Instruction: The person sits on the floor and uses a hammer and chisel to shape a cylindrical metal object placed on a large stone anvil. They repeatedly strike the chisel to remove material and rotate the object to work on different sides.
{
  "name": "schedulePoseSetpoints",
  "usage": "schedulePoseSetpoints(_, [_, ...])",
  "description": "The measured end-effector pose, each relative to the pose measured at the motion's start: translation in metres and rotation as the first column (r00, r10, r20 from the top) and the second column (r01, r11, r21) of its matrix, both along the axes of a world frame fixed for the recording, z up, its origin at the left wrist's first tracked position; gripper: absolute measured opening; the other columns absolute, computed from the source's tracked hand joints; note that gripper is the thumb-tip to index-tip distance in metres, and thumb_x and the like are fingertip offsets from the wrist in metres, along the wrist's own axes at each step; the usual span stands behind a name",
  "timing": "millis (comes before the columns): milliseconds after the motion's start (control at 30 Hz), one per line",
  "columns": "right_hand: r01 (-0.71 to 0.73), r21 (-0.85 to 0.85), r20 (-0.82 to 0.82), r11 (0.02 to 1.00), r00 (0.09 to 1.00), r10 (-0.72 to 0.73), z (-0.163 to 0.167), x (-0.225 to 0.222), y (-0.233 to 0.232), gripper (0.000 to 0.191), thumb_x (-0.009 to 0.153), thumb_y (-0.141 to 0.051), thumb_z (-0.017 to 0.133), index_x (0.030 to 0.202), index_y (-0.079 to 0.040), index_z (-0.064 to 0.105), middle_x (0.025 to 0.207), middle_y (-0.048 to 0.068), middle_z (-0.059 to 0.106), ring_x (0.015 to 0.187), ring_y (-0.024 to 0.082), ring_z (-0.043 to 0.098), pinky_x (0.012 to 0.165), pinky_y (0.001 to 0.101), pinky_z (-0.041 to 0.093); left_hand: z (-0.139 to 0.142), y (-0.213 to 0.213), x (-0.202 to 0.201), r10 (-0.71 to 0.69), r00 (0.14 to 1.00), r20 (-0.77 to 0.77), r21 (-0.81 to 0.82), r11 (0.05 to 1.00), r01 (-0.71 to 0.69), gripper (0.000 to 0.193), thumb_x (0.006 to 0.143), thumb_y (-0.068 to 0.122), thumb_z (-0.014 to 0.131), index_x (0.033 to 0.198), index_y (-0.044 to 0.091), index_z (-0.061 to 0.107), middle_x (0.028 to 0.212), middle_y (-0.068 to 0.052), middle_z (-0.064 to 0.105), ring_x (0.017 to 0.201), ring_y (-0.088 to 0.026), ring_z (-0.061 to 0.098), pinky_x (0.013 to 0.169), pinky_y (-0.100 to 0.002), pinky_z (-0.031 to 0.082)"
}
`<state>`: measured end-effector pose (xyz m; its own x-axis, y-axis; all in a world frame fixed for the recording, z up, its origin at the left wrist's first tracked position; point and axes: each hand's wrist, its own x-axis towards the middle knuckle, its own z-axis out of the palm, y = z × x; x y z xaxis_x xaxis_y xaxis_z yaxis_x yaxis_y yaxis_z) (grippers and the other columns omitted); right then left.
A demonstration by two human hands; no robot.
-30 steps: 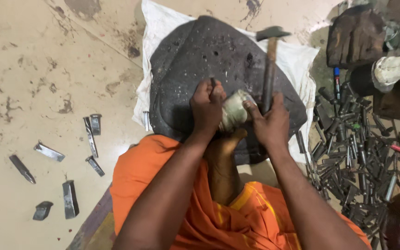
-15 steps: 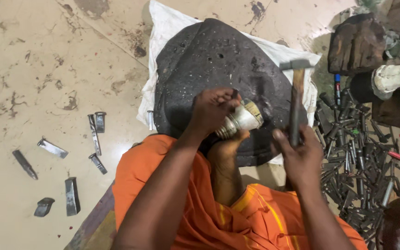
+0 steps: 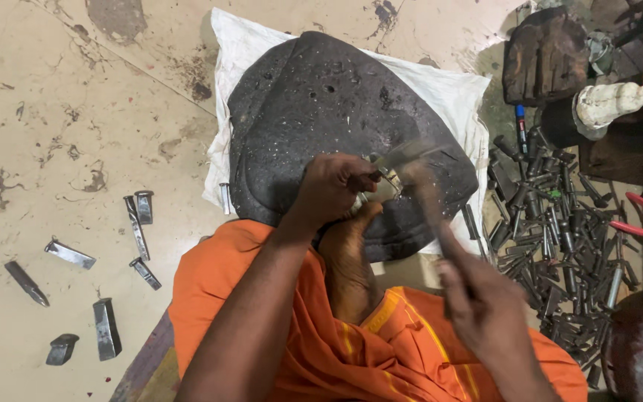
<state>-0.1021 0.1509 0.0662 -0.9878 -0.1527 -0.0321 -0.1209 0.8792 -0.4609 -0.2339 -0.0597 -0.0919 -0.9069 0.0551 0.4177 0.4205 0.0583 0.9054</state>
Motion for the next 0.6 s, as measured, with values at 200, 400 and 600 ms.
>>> schedulePoseSetpoints(200, [0.002,-0.428,-0.287,0.904,0.948,-0.139,-0.011,0.016,-0.002,0.046,0.11,-0.013,0.057,0.155,-0.008,0.049,0.082,0.001,0.067,0.061,0.003,0.056,0.053,0.0216,0.049,0.01,-0.002,0.005,0.038,0.998,-0.04,-0.072,0.997,-0.041,0.014,0.082,0.015,0.078,0.095,0.016,0.078,0.087,-0.003,0.076,0.078,-0.021,0.075,0.067,-0.033,0.059])
schedulePoseSetpoints(400, [0.156,-0.098,-0.088,0.983,0.982,-0.164,-0.031,0.024,0.007,0.051,0.093,-0.009,0.069,0.144,-0.007,0.061,0.054,0.004,0.06,0.043,0.008,0.049,0.041,0.0297,0.037,0.022,-0.001,0.008,-0.022,0.999,-0.024,-0.218,0.976,0.016,0.021,0.08,0.019,0.076,0.101,0.022,0.08,0.088,-0.003,0.076,0.082,-0.023,0.074,0.071,-0.037,0.058])
schedulePoseSetpoints(600, [0.096,-0.111,-0.204,0.989,0.972,-0.117,-0.05,0.035,0.013,0.052,0.095,-0.007,0.067,0.145,0.0,0.056,0.068,0.005,0.066,0.05,0.007,0.052,0.043,0.0247,0.041,0.021,0.001,0.01,-0.015,0.998,-0.057,-0.254,0.967,0.0,0.021,0.078,0.022,0.075,0.098,0.023,0.08,0.088,-0.001,0.076,0.081,-0.026,0.071,0.073,-0.038,0.058])
